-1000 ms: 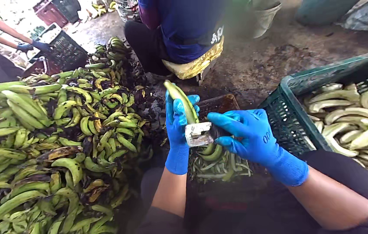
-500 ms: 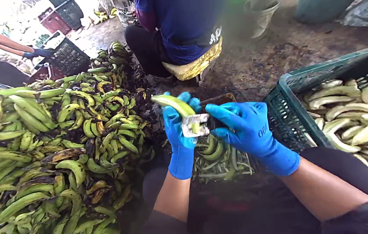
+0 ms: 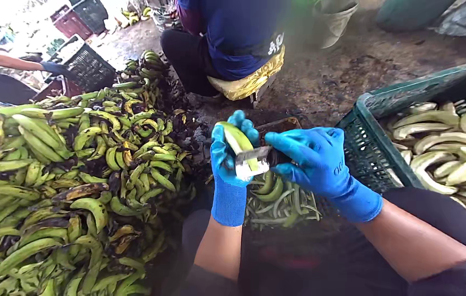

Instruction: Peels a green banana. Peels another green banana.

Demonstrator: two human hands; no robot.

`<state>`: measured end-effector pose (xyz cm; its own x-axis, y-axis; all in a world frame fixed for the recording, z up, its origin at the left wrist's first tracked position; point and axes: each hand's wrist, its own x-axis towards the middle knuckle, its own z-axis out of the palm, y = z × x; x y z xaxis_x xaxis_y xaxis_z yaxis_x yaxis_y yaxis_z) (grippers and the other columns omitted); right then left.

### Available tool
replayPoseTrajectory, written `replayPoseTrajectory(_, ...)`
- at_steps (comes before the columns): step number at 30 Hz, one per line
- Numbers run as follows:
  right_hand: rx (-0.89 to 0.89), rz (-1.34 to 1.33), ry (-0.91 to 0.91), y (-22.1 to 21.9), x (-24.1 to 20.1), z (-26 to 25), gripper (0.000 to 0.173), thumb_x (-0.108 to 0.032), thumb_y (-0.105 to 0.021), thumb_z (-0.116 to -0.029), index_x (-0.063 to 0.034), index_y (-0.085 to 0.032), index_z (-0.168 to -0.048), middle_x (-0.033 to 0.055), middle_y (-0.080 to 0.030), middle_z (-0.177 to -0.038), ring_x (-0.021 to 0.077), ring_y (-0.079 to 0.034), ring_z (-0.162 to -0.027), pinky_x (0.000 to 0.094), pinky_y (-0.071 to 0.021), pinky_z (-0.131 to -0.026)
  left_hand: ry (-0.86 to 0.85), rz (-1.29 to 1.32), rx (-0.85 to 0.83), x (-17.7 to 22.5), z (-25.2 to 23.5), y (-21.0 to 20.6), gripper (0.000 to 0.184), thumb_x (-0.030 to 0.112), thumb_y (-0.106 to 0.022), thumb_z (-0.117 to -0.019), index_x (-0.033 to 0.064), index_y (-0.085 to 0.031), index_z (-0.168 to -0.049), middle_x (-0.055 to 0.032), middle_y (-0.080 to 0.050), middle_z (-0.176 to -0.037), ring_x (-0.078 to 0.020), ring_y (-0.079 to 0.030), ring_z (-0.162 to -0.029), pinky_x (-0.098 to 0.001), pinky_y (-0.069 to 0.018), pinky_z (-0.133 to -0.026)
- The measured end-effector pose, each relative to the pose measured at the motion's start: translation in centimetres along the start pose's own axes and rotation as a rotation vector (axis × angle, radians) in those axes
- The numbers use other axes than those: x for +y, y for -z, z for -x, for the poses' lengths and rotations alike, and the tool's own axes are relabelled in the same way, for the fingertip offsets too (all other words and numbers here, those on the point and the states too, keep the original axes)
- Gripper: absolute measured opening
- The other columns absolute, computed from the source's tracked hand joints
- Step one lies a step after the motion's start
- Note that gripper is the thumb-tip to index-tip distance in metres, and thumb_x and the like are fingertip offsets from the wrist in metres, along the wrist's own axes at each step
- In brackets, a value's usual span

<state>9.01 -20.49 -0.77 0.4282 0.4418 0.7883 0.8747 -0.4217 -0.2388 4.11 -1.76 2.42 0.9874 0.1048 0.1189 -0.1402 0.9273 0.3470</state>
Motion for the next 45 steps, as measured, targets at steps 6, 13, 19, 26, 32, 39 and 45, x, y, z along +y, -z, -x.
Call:
replayPoseTrajectory(6, 0.014, 0.002, 0.014, -0.4, 0.6, 0.2, 0.049, -0.056, -0.048, -0.1012, -0.0266, -0.065, -0.137, 0.0122, -0.072, -0.116, 0.0287, -0.065, -0.102, 0.0512, -0.0415, -0.09, -0.06, -0.5, 0.091, -0.2, 1.1, -0.5, 0.044, 0.039, -0.028, -0.1097, 0.0144, -0.048, -0.141, -0.0067, -0.072, -0.104, -0.0141, -0.072, -0.087, -0.0276, -0.0607, -0.073)
replayPoseTrajectory(13, -0.403, -0.088, -0.555, 0.3, 4.9, -3.7, 0.055, -0.058, -0.036, -0.1049, -0.025, -0.062, -0.141, 0.013, -0.069, -0.123, 0.0364, -0.067, -0.108, 0.066, -0.0476, -0.086, 0.084, -0.877, 0.014, -0.1, 1.9, 0.2, 0.057, 0.037, -0.041, -0.1049, 0.0176, -0.032, -0.158, -0.0133, -0.072, -0.105, -0.0164, -0.068, -0.069, -0.0291, -0.0594, -0.06)
replayPoseTrajectory(19, -0.088, -0.079, 0.065, -0.5, 0.1, -0.2, 0.049, -0.058, -0.05, -0.101, -0.0274, -0.065, -0.136, 0.0108, -0.07, -0.118, 0.0281, -0.063, -0.104, 0.0515, -0.0413, -0.091, 0.177, 0.068, 0.02, 2.5, 0.2, 1.9, 0.053, 0.047, -0.039, -0.1028, 0.0077, -0.055, -0.134, -0.0047, -0.069, -0.1, -0.0072, -0.064, -0.06, -0.0195, -0.0555, -0.054)
replayPoseTrajectory(26, -0.277, -0.478, -0.733, -1.0, 3.3, -2.9, 0.049, -0.051, -0.059, -0.0988, -0.0223, -0.065, -0.138, 0.0061, -0.066, -0.13, 0.0197, -0.066, -0.108, 0.0472, -0.0555, -0.089, 0.067, -0.455, 0.064, -0.6, 0.6, 0.9, 0.043, 0.029, -0.034, -0.1038, 0.0135, -0.057, -0.137, -0.0079, -0.07, -0.086, -0.0108, -0.063, -0.057, -0.0233, -0.0544, -0.05)
replayPoseTrajectory(32, -0.327, -0.429, -0.149, 0.8, 3.5, -0.6, 0.052, -0.054, -0.059, -0.0939, -0.0208, -0.07, -0.132, 0.0075, -0.072, -0.119, 0.0214, -0.067, -0.106, 0.0509, -0.0516, -0.087, 0.167, -0.282, 0.095, 1.8, -0.2, 2.5, 0.053, 0.051, -0.032, -0.1055, 0.0155, -0.061, -0.132, -0.0049, -0.072, -0.09, -0.0096, -0.065, -0.059, -0.0226, -0.0557, -0.051)
replayPoseTrajectory(39, -0.232, -0.227, -0.38, -0.4, 3.5, -0.7, 0.053, -0.058, -0.055, -0.097, -0.0213, -0.07, -0.132, 0.0122, -0.07, -0.122, 0.0313, -0.066, -0.106, 0.0603, -0.0482, -0.083, 0.069, -0.647, 0.204, -1.2, 1.1, 1.5, 0.032, 0.031, -0.043, -0.1059, 0.0135, -0.06, -0.127, -0.009, -0.071, -0.088, -0.0145, -0.067, -0.062, -0.0284, -0.0584, -0.054)
replayPoseTrajectory(45, -0.145, -0.913, -0.881, 1.1, 4.1, -2.0, 0.035, -0.024, -0.054, -0.104, -0.0157, -0.062, -0.137, -0.0005, -0.07, -0.117, 0.0085, -0.067, -0.078, 0.0262, -0.0583, -0.067, 0.149, -0.55, 0.09, 1.2, 0.6, 2.7, 0.047, 0.042, -0.032, -0.1072, 0.0145, -0.057, -0.137, -0.0052, -0.071, -0.099, -0.0097, -0.067, -0.071, -0.0226, -0.0571, -0.06)
